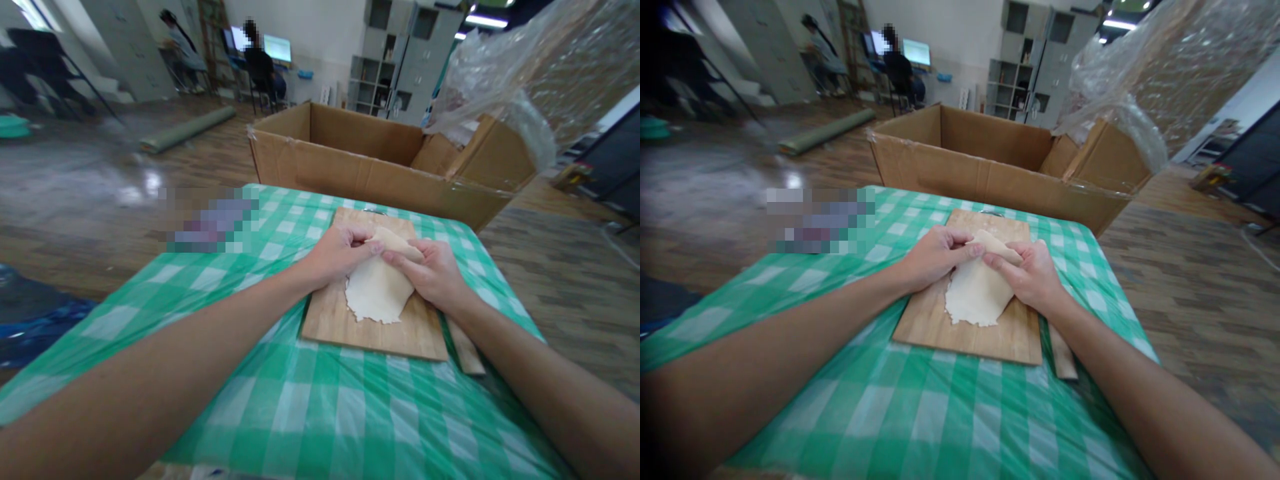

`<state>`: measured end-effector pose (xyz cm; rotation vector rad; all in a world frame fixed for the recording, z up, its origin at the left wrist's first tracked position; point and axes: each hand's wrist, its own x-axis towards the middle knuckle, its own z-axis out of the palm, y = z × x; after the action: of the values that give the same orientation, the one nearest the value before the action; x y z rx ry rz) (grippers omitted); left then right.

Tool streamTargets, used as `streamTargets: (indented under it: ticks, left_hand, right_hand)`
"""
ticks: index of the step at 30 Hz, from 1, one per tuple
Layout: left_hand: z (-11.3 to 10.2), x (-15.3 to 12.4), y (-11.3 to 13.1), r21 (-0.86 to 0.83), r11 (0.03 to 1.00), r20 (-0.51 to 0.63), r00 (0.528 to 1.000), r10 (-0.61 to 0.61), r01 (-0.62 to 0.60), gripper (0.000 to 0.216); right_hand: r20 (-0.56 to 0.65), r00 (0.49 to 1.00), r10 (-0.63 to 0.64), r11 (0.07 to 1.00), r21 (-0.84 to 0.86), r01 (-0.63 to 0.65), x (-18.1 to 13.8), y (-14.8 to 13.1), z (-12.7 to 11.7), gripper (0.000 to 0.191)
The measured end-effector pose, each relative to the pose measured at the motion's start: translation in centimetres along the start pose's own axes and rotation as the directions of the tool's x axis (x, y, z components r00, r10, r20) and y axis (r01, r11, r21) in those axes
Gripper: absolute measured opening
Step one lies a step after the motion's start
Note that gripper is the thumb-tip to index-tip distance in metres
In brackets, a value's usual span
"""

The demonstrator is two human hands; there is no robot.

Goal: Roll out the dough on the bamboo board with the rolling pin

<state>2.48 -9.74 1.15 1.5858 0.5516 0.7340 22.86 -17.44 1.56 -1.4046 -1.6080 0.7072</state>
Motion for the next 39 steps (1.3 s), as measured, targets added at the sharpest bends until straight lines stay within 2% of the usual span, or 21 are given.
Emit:
streamTargets:
  ticks: [3, 7, 10, 13, 16, 20, 23, 26, 31, 35, 39]
  left_hand:
    - [-0.2, 0.1, -0.1, -0.001, 1.000, 0.038, 0.999, 0.000, 0.000, 0.025]
    - [-0.4, 0.2, -0.3, -0.041, 0.999, 0.007, 1.000, -0.026, 0.026, 0.023]
    - [-0.5, 0.2, -0.3, 0.006, 1.000, 0.005, 1.000, -0.004, 0.004, 0.023]
    - [-0.5, 0.3, -0.3, 0.025, 1.000, -0.034, 0.999, -0.013, 0.014, 0.030]
    - [-0.4, 0.4, -0.5, -0.057, 0.997, -0.093, 0.994, -0.055, 0.049, 0.028]
    - [-0.4, 0.6, -0.4, -0.183, 0.981, -0.154, 0.983, -0.097, 0.068, 0.031]
    - [-0.3, 0.4, 0.0, -0.209, 0.976, -0.071, 0.994, -0.085, 0.069, 0.035]
    - [-0.2, 0.2, 0.2, -0.172, 0.983, -0.009, 0.998, -0.066, 0.063, 0.039]
    - [-0.1, 0.3, -0.4, -0.175, 0.983, -0.094, 0.992, -0.081, 0.064, 0.038]
    - [-0.1, 0.5, -0.7, -0.222, 0.973, -0.097, 0.992, -0.085, 0.062, 0.035]
    - [-0.2, 0.7, -0.7, -0.281, 0.958, -0.180, 0.978, -0.110, 0.057, 0.032]
  right_hand:
    - [0.017, 1.000, 0.024, 0.998, 0.051, -0.025, 0.0, -0.1, 0.1, 0.040]
    - [0.043, 0.997, 0.061, 0.995, 0.075, -0.064, 0.2, 0.3, 0.1, 0.043]
    - [0.039, 0.998, 0.048, 0.998, 0.034, -0.049, 0.2, 0.4, 0.0, 0.041]
    - [0.012, 0.998, 0.059, 0.995, 0.084, -0.060, 0.2, 0.6, 0.0, 0.041]
    - [0.017, 0.997, 0.077, 0.987, 0.140, -0.078, 0.4, 0.8, 0.0, 0.043]
    - [0.008, 0.999, 0.050, 0.993, 0.111, -0.051, 0.6, 1.1, -0.1, 0.043]
    - [-0.016, 1.000, 0.025, 0.997, 0.072, -0.023, 0.6, 1.0, -0.2, 0.042]
    - [0.034, 0.999, 0.026, 0.997, 0.078, -0.029, 0.4, 0.6, -0.1, 0.041]
    - [0.095, 0.994, 0.053, 0.990, 0.128, -0.064, 0.5, 0.5, 0.0, 0.041]
    - [0.100, 0.992, 0.070, 0.971, 0.220, -0.090, 0.6, 0.9, 0.1, 0.038]
    - [0.086, 0.991, 0.105, 0.939, 0.319, -0.127, 0.8, 0.8, 0.4, 0.036]
